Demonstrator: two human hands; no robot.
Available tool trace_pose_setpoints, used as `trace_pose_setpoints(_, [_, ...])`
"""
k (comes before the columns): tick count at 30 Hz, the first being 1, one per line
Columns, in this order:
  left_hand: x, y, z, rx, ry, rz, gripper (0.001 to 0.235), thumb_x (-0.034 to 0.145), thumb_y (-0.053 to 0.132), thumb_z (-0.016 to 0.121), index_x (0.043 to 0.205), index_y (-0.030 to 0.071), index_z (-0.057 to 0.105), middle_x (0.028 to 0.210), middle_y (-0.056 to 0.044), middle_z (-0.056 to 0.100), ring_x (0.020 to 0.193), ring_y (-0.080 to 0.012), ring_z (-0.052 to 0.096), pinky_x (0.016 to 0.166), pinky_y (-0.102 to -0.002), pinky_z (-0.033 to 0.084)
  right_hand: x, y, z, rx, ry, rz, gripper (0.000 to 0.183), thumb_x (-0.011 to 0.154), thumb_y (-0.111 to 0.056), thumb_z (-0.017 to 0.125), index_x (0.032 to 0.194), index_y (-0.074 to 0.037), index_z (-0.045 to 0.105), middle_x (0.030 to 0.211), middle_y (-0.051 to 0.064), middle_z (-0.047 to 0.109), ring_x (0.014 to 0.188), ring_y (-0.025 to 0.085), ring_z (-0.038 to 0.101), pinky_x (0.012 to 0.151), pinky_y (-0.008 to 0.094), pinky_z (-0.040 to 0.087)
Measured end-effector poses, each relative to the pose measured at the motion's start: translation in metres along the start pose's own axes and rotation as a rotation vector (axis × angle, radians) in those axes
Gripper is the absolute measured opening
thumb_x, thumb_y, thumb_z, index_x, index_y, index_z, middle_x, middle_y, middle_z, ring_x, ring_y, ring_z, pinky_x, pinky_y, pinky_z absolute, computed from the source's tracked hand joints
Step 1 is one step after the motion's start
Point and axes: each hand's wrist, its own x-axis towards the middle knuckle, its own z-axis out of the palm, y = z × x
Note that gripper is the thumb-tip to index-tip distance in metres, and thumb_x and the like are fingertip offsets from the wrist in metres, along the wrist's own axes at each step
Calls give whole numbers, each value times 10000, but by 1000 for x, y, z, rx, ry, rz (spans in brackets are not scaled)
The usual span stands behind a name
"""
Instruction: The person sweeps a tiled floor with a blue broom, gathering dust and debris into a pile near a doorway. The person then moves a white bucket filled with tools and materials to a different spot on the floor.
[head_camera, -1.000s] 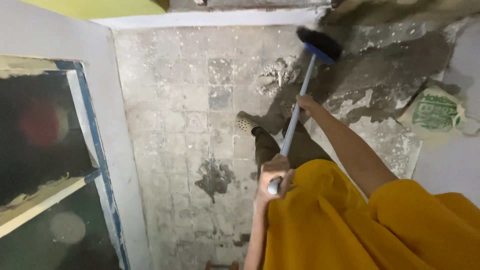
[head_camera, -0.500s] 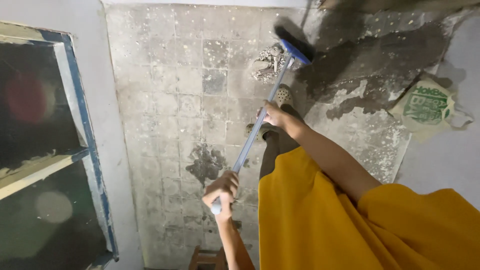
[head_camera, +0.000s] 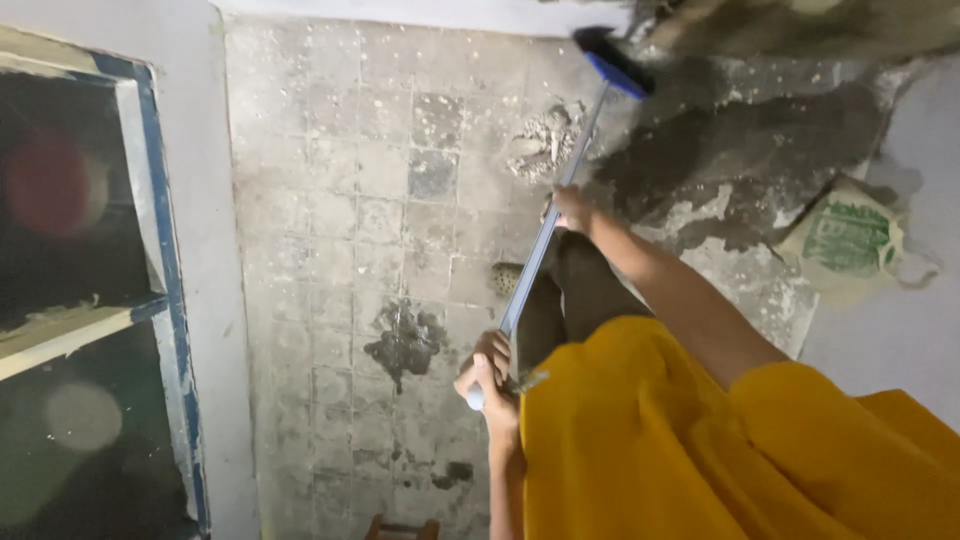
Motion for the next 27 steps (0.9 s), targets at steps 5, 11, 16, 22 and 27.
trace_pose_setpoints(5, [-13, -29, 6, -45, 298, -111, 496, 1132, 171, 412, 665, 78, 271, 638, -15, 326, 672, -183, 351, 776, -396, 418, 20, 1, 23, -150, 85, 80, 348, 1062, -282, 519, 1291, -93, 337, 918, 146, 549, 697, 302, 615, 689, 580, 635])
trace_pose_setpoints(11, [-61, -24, 11, -14, 520, -230, 491, 1122, 183, 407, 651, 95, 299, 639, -10, 302, 671, -163, 352, 822, -383, 448, -14, 43, 13, -334, 23, 235, 507, 1070, -280, 429, 1488, -138, 179, 1176, 154, 475, 771, 375, 665, 724, 621, 619])
trace_pose_setpoints(16, [-115, -13, -31, 12, 601, -207, 546, 1130, 183, 453, 606, 139, 306, 594, 19, 264, 535, -98, 283, 637, -333, 375, -72, 95, 28, -321, 105, 202, 732, 1037, -346, 496, 1592, -131, 71, 1358, 207, 501, 802, 369, 693, 639, 544, 627])
trace_pose_setpoints(22, [-99, 14, -40, -70, 578, -82, 495, 1110, 211, 496, 659, 201, 293, 614, 57, 245, 609, -85, 331, 843, -324, 494, -92, 80, 44, -439, 165, -70, 728, 1013, -398, 569, 1540, -34, 223, 1147, 218, 654, 836, 320, 717, 533, 429, 616])
trace_pose_setpoints(27, [-63, -20, -6, -12, 637, -283, 432, 1092, 229, 482, 671, 141, 440, 649, 14, 414, 630, -128, 448, 869, -365, 494, -43, 26, 10, -612, 212, -94, 679, 1051, -403, 548, 1503, 43, 308, 1144, 258, 676, 830, 426, 752, 554, 459, 599])
